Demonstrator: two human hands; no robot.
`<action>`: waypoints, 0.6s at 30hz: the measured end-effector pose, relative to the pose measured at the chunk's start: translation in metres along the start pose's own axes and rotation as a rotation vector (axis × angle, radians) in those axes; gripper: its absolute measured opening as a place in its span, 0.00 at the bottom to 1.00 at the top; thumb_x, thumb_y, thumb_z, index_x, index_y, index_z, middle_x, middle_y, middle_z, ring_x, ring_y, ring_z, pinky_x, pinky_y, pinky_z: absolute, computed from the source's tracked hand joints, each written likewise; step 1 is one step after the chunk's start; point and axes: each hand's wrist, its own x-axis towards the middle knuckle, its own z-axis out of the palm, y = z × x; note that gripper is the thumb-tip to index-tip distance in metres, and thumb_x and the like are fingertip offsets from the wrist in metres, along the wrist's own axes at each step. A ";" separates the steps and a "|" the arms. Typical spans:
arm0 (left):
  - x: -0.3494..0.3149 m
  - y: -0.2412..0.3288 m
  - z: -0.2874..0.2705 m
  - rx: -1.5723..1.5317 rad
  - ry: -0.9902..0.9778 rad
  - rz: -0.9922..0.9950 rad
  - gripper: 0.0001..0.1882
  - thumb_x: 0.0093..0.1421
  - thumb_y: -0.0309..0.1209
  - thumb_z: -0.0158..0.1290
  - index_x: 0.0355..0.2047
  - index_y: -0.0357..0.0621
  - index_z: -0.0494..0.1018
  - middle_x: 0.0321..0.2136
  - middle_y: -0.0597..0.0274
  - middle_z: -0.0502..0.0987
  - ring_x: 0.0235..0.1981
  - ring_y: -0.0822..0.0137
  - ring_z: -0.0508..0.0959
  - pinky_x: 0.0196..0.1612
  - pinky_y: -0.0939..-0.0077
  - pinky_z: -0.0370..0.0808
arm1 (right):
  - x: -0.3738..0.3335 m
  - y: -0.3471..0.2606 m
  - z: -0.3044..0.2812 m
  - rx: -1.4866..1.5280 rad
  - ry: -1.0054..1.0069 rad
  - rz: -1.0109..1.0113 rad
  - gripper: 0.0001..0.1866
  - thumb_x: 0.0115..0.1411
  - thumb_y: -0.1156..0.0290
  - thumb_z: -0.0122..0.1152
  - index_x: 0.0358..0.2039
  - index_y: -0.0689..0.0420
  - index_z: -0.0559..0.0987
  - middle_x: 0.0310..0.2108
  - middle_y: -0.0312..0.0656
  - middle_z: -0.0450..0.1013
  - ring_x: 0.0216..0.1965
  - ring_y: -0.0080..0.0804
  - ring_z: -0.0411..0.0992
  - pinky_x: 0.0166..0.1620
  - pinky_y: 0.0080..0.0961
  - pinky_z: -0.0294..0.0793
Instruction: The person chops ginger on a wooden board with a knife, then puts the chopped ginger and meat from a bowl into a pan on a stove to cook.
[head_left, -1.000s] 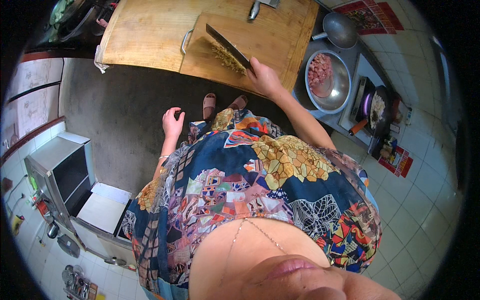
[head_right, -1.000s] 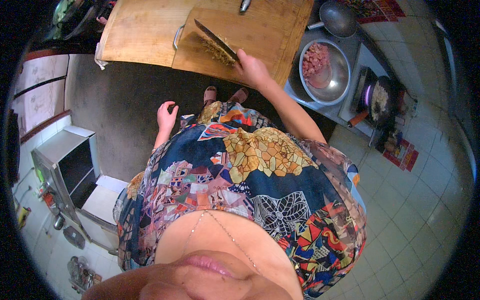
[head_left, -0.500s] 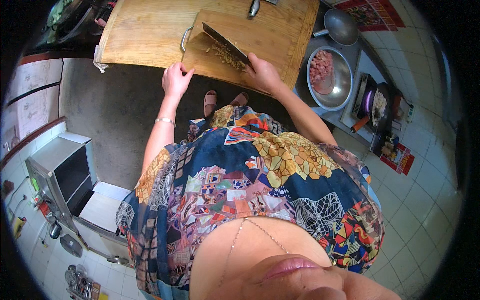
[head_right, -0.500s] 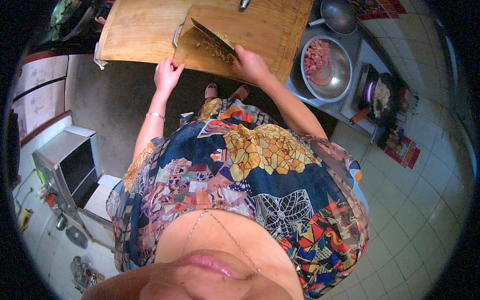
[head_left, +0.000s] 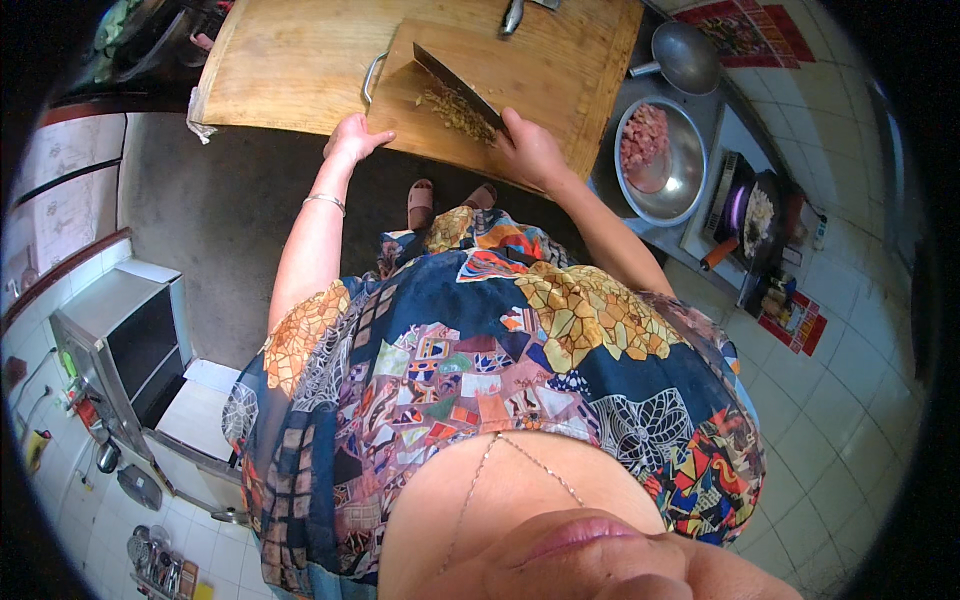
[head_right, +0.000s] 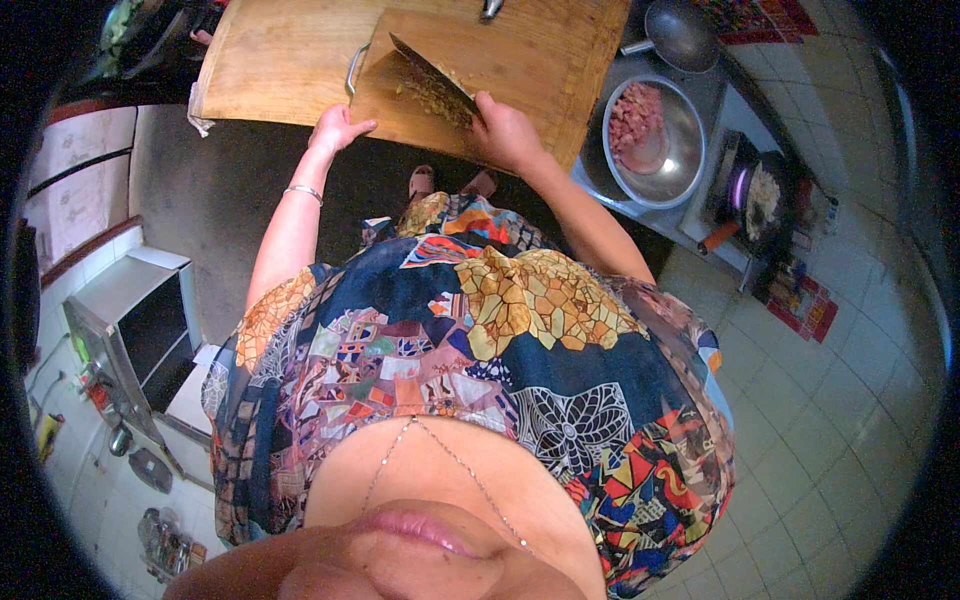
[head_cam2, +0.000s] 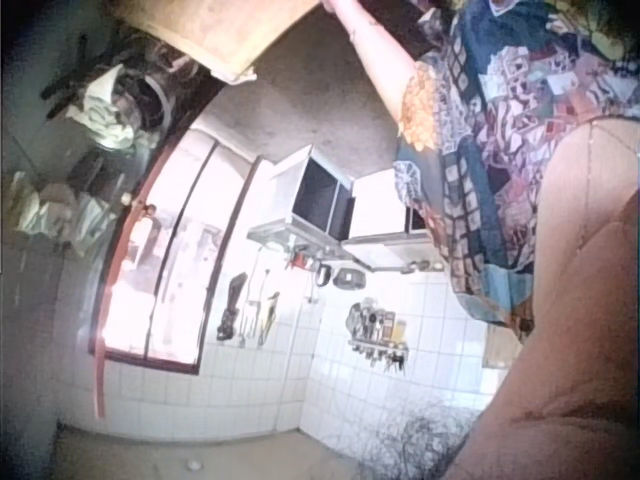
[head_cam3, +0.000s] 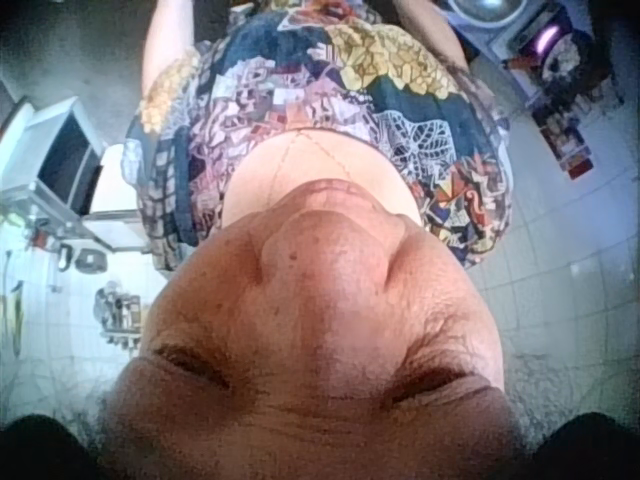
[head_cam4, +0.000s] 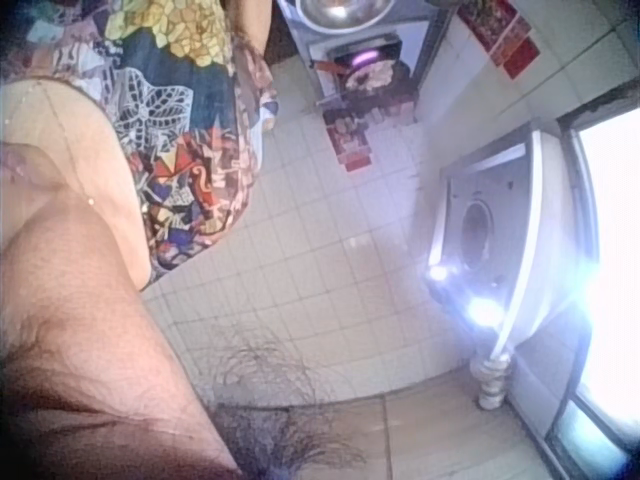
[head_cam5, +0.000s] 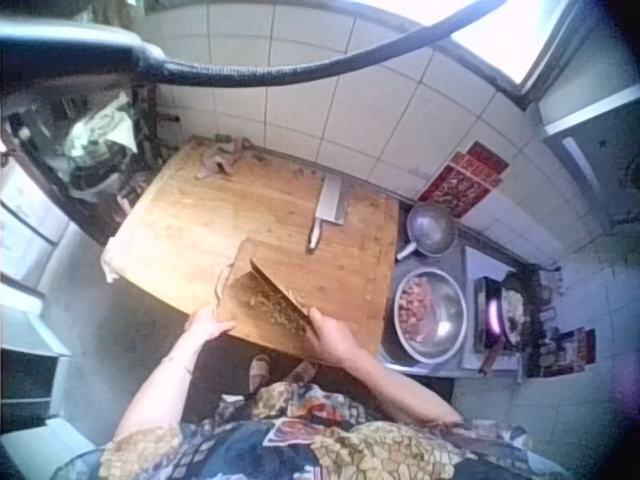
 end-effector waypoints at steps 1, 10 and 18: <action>-0.001 -0.002 0.000 0.000 0.001 -0.006 0.28 0.40 0.56 0.62 0.23 0.46 0.65 0.24 0.60 0.73 0.28 0.63 0.74 0.33 0.65 0.71 | -0.001 -0.006 -0.005 0.000 -0.015 0.003 0.10 0.55 0.67 0.49 0.34 0.57 0.63 0.25 0.58 0.70 0.31 0.60 0.69 0.32 0.51 0.67; -0.002 -0.001 -0.007 0.044 -0.024 0.004 0.29 0.40 0.56 0.62 0.26 0.44 0.68 0.27 0.59 0.74 0.31 0.63 0.74 0.36 0.67 0.71 | 0.007 -0.016 0.000 -0.015 -0.062 -0.006 0.10 0.55 0.66 0.49 0.34 0.56 0.63 0.26 0.58 0.71 0.31 0.60 0.69 0.32 0.50 0.68; 0.003 0.004 -0.008 0.061 -0.072 -0.018 0.30 0.40 0.57 0.62 0.29 0.44 0.70 0.31 0.58 0.75 0.34 0.62 0.75 0.38 0.67 0.72 | 0.003 -0.015 0.025 0.143 -0.053 0.028 0.11 0.55 0.66 0.51 0.34 0.57 0.63 0.25 0.59 0.70 0.32 0.60 0.68 0.33 0.49 0.67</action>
